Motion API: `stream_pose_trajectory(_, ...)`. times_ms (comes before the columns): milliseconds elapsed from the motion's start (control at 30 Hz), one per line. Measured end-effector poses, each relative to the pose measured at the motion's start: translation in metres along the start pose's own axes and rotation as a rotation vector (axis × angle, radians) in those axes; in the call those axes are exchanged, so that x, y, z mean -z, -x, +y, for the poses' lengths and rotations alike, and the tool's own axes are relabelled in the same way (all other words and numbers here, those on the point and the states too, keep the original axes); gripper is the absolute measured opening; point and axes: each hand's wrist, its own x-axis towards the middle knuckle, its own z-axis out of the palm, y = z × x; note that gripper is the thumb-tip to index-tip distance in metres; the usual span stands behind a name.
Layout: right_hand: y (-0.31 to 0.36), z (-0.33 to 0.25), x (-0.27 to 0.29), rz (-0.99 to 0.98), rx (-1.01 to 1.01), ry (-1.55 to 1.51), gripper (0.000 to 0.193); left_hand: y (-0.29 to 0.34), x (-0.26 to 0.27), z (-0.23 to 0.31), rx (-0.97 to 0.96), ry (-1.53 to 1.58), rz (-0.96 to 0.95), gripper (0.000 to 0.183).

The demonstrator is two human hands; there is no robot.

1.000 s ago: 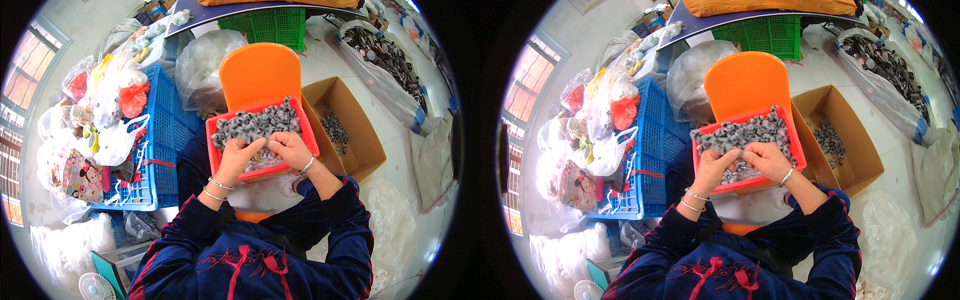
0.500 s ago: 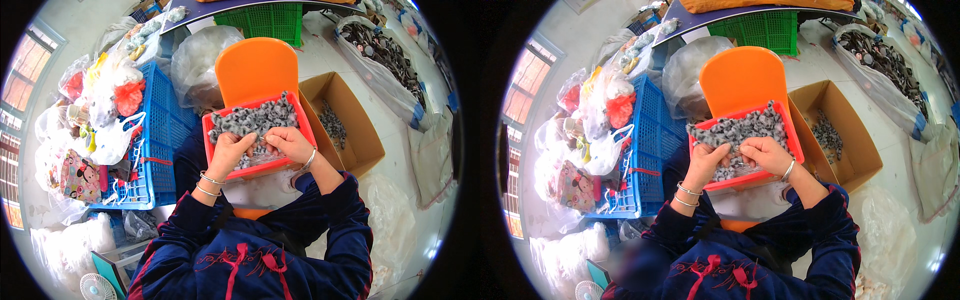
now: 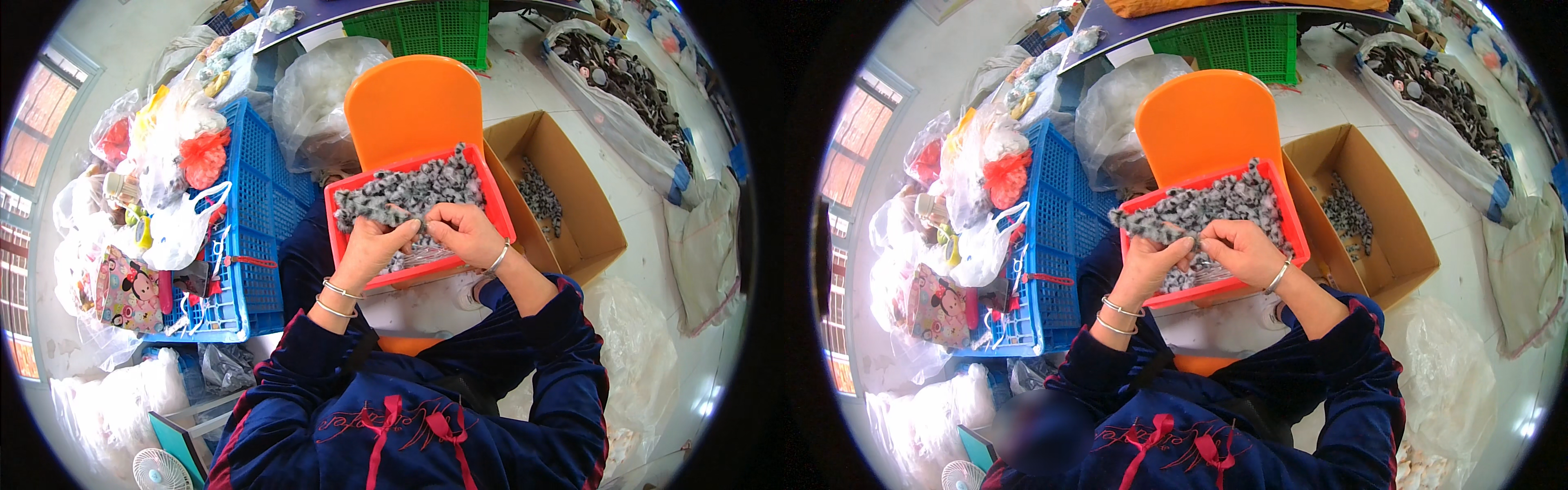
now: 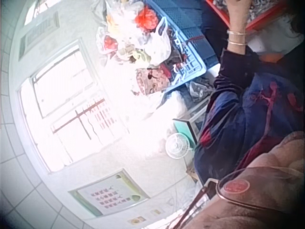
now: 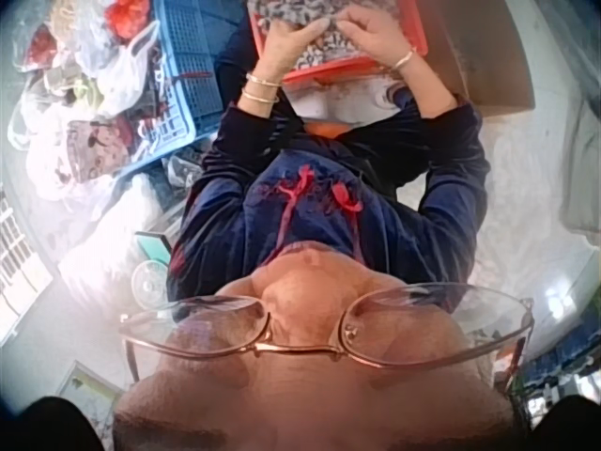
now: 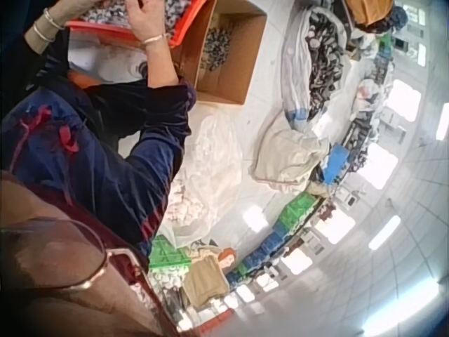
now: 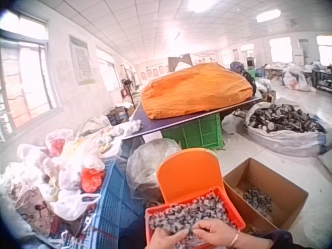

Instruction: The person sits and repeatedly picks small gray fuzzy items from a red tray, threads them onto a thin wire or needle, and places the assembled pieces into a cardboard box. The process continues throughout the clip with consistent hand movements and no visible change in the surrounding environment.

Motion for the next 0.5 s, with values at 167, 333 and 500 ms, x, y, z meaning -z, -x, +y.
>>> stream_pose_trajectory(167,0.0,-0.003,0.001,-0.014,0.01,0.053,0.01,0.001,0.003,0.0,-0.004,0.02,-0.021,0.012)
stream_pose_trajectory(333,0.0,0.0,-0.002,0.006,0.052,0.078,0.01,-0.003,0.0,-0.006,-0.035,-0.024,0.01,0.012)
stream_pose_trajectory(500,-0.001,0.003,-0.002,0.063,-0.022,0.069,0.01,-0.006,-0.006,-0.015,-0.038,-0.065,0.108,0.015)
